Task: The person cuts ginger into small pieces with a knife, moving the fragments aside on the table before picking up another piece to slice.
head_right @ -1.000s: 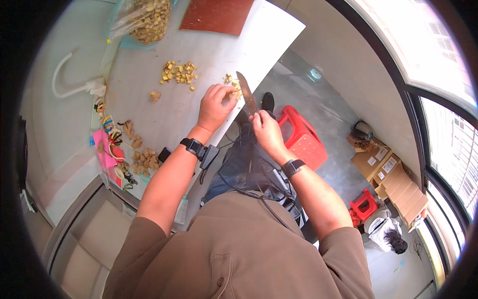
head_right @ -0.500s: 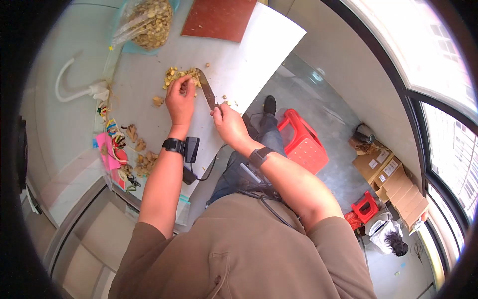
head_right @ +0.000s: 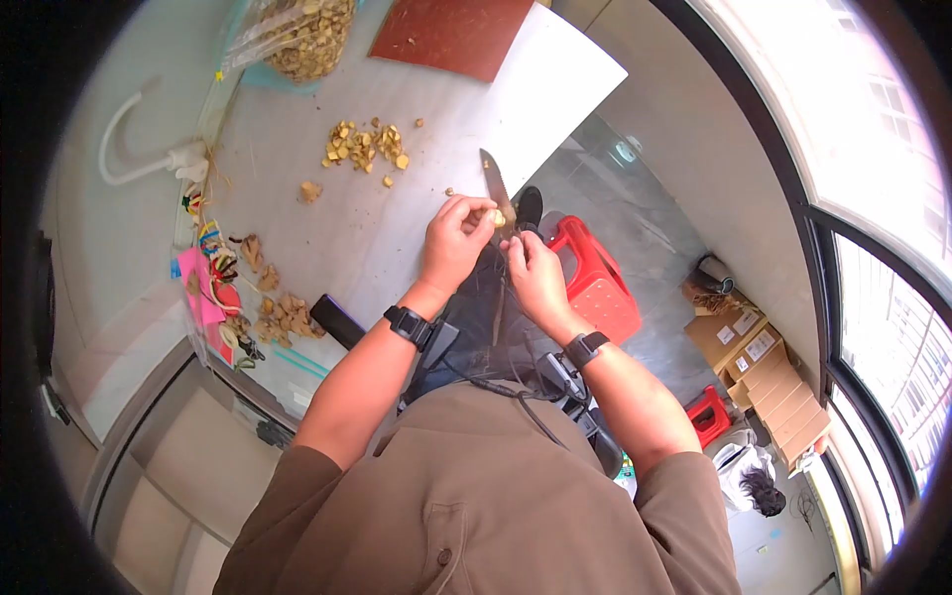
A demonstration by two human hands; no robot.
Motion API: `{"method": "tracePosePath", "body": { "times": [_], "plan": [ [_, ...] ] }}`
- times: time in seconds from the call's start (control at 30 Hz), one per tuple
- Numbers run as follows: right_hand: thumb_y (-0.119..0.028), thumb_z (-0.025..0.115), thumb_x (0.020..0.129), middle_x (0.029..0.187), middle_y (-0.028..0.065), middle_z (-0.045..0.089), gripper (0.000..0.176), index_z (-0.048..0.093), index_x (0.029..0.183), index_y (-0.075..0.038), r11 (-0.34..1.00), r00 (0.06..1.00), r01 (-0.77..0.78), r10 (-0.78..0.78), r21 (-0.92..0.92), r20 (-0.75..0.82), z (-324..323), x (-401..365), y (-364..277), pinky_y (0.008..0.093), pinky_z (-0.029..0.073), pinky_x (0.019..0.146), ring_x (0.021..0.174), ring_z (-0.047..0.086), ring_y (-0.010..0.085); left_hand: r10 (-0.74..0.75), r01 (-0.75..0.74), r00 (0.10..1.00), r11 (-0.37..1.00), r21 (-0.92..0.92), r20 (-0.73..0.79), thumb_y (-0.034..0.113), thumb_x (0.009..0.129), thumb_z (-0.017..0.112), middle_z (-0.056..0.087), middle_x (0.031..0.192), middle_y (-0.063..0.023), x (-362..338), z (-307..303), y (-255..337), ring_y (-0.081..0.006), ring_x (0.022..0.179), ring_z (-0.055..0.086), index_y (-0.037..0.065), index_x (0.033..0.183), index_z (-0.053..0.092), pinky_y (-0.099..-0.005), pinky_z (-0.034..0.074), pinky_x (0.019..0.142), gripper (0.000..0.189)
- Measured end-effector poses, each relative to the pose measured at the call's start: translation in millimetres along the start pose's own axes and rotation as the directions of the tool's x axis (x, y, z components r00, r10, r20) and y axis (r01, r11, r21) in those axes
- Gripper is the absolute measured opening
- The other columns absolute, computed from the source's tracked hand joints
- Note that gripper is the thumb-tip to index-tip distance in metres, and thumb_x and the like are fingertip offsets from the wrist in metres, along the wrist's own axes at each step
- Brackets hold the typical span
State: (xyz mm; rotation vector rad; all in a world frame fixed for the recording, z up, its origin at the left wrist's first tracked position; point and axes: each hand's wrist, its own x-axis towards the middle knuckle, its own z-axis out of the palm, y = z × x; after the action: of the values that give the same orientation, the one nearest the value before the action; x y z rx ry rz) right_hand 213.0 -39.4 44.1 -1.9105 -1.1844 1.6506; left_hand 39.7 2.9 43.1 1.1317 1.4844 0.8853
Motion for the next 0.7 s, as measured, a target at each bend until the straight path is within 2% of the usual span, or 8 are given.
{"method": "tracePosePath", "body": {
  "times": [0.1,0.2,0.3,0.37,0.43,0.5,0.57,0.7],
  "plan": [
    [-0.026,0.059,0.119,0.078,0.0132,0.068,0.031,0.073,0.11,0.0,0.999,0.999,0.009,-0.007,0.053,-0.045,3.0,5.6,5.8,0.0385,0.052,0.068,0.069,0.064,0.0198,0.086,-0.073,0.99,0.99,0.118,-0.111,0.006,0.1,0.081,0.074,0.105,-0.0093,20.4,2.3,2.0,-0.0194,0.083,0.076,0.002,0.113,0.08,-0.0336,0.063,0.077,0.014],
    [-0.028,0.058,0.118,0.082,0.016,0.071,0.033,0.073,0.111,0.0,0.997,0.999,-0.047,0.046,0.056,0.019,9.3,9.5,1.5,0.0422,0.055,0.072,0.073,0.069,0.0251,0.147,-0.102,0.962,0.975,0.196,-0.23,0.009,0.102,0.081,0.074,0.102,-0.009,50.3,-16.4,-4.3,-0.0202,0.084,0.075,0.003,0.114,0.08,-0.0348,0.062,0.079,0.014],
    [-0.028,0.058,0.117,0.097,0.0211,0.08,0.034,0.073,0.113,0.002,0.995,0.994,0.015,-0.004,-0.096,0.11,19.2,7.8,-24.3,0.0482,0.058,0.083,0.087,0.077,0.0382,0.146,-0.09,0.929,0.981,0.174,-0.339,0.012,0.104,0.081,0.075,0.104,-0.0072,79.9,-53.4,-12.5,-0.0181,0.084,0.074,0.004,0.115,0.081,-0.0341,0.062,0.079,0.014],
    [-0.028,0.058,0.117,0.096,0.0211,0.08,0.034,0.073,0.114,0.002,0.993,0.986,0.115,-0.115,0.003,0.122,30.0,10.4,-31.3,0.0472,0.058,0.083,0.087,0.078,0.0358,0.214,-0.1,0.906,0.946,0.308,-0.364,0.013,0.106,0.08,0.074,0.104,-0.0057,89.6,-76.7,-3.7,-0.0153,0.086,0.072,0.003,0.116,0.081,-0.0323,0.062,0.078,0.015],
    [-0.027,0.058,0.118,0.092,0.02,0.078,0.034,0.072,0.115,0.003,0.996,0.986,0.091,-0.091,0.006,0.139,31.5,17.0,-41.6,0.0461,0.057,0.08,0.081,0.075,0.0323,0.148,-0.121,0.904,0.988,0.094,-0.401,0.013,0.106,0.079,0.074,0.105,-0.0057,88.9,-90.4,11.6,-0.0139,0.087,0.072,0.001,0.117,0.08,-0.0308,0.062,0.077,0.016],
    [-0.027,0.058,0.118,0.088,0.0184,0.076,0.034,0.073,0.116,0.003,0.997,0.993,0.034,-0.042,0.068,0.108,30.9,26.3,-49.1,0.0446,0.055,0.077,0.074,0.07,0.0285,0.131,-0.109,0.909,0.991,0.078,-0.395,0.012,0.108,0.077,0.072,0.108,-0.006,72.6,-94.7,25.2,-0.0136,0.09,0.072,-0.001,0.12,0.079,-0.0307,0.063,0.078,0.017],
    [-0.027,0.057,0.119,0.086,0.0187,0.075,0.035,0.073,0.116,0.003,0.994,0.997,0.026,-0.033,0.109,0.067,27.9,37.1,-47.9,0.0438,0.054,0.075,0.07,0.066,0.0268,-0.049,0.021,0.923,0.997,-0.077,-0.381,0.01,0.111,0.074,0.07,0.112,-0.0055,53.1,-91.4,37.2,-0.0137,0.094,0.071,-0.001,0.122,0.078,-0.0306,0.065,0.08,0.016],
    [-0.029,0.056,0.119,0.088,0.0213,0.076,0.038,0.074,0.117,0.004,0.999,0.998,0.017,-0.019,0.031,0.06,15.7,56.7,-62.0,0.0453,0.055,0.078,0.074,0.071,0.0324,-0.049,0.059,0.926,0.998,0.016,-0.375,0.007,0.112,0.072,0.068,0.114,-0.0048,21.9,-85.7,19.0,-0.0134,0.097,0.071,-0.002,0.123,0.077,-0.0303,0.065,0.082,0.015]
  ]
}}
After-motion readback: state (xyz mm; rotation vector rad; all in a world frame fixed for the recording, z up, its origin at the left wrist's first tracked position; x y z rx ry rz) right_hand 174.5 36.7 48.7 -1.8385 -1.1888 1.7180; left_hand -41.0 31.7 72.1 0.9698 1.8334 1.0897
